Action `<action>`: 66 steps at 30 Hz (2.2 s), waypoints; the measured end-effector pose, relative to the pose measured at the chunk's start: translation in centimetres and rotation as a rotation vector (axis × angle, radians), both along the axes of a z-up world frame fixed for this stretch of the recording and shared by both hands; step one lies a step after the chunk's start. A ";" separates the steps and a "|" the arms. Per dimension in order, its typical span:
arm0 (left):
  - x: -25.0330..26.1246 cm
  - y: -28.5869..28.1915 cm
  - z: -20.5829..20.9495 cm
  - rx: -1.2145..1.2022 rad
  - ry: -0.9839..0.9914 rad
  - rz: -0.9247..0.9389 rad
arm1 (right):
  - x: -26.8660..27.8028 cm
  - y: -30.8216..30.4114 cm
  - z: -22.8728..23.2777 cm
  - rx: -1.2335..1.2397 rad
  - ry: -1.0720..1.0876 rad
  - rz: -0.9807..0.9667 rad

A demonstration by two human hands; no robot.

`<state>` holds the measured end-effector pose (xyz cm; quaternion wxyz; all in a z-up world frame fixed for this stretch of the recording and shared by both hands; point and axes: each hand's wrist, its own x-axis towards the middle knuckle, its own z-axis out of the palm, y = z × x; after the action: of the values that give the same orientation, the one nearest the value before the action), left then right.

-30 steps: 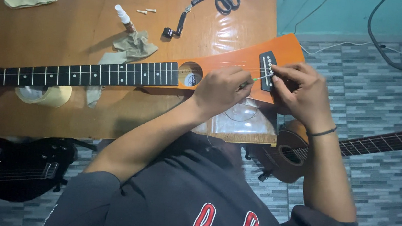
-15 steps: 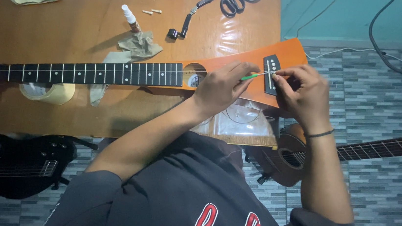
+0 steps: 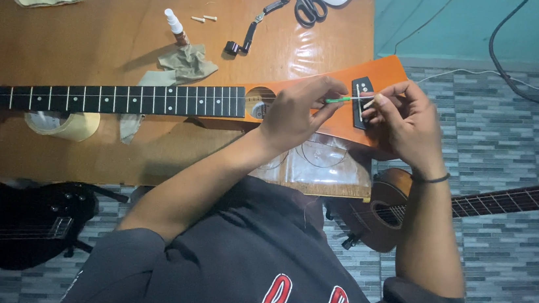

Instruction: The person adjusts the tuning pegs on the headstock of an acoustic guitar. They then use a small green tool to manipulate the strings at the bridge and proceed to thread a new string through the bridge and along the fretboard.

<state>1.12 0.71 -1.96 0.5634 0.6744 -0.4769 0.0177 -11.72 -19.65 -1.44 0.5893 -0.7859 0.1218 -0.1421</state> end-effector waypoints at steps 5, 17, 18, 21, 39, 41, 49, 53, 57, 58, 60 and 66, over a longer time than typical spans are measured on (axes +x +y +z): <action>0.1 -0.2 -0.3 0.000 -0.005 -0.016 | 0.4 -0.3 1.4 -0.067 0.076 0.048; 0.4 -0.5 0.2 0.027 0.041 -0.067 | 1.1 0.0 3.3 -0.156 -0.056 -0.068; 0.5 -0.4 0.2 0.030 0.071 -0.083 | 0.9 0.1 3.8 -0.087 -0.065 -0.110; 0.3 -0.1 0.8 0.043 0.108 -0.092 | 0.3 -0.1 4.9 0.057 -0.084 -0.100; 3.6 17.1 7.8 -0.502 0.842 -0.204 | 4.9 6.5 6.7 0.281 -0.218 0.162; 2.6 21.0 10.8 -0.571 0.821 -0.134 | 6.3 9.1 8.5 0.256 -0.213 0.221; 3.0 30.1 11.4 -0.492 0.731 0.259 | 17.5 17.2 11.0 0.016 -0.167 0.371; 5.2 30.2 8.3 -0.328 0.716 0.465 | 26.4 16.3 4.5 -0.341 0.007 0.404; 8.5 29.2 4.6 -0.258 0.550 0.570 | 30.6 17.8 1.4 -0.641 0.329 0.391; 9.0 29.0 4.2 -0.262 0.551 0.577 | 31.2 17.7 0.7 -0.644 0.327 0.398; 9.8 28.4 3.2 -0.248 0.582 0.593 | 32.4 17.4 -1.0 -0.629 0.397 0.488; 10.8 27.7 2.0 -0.236 0.498 0.567 | 33.2 17.2 -2.1 -0.768 0.346 0.487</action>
<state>11.94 28.41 0.09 0.7084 0.6934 -0.1154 0.0631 21.52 -2.41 -3.55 0.2439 -0.9643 -0.0309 0.0981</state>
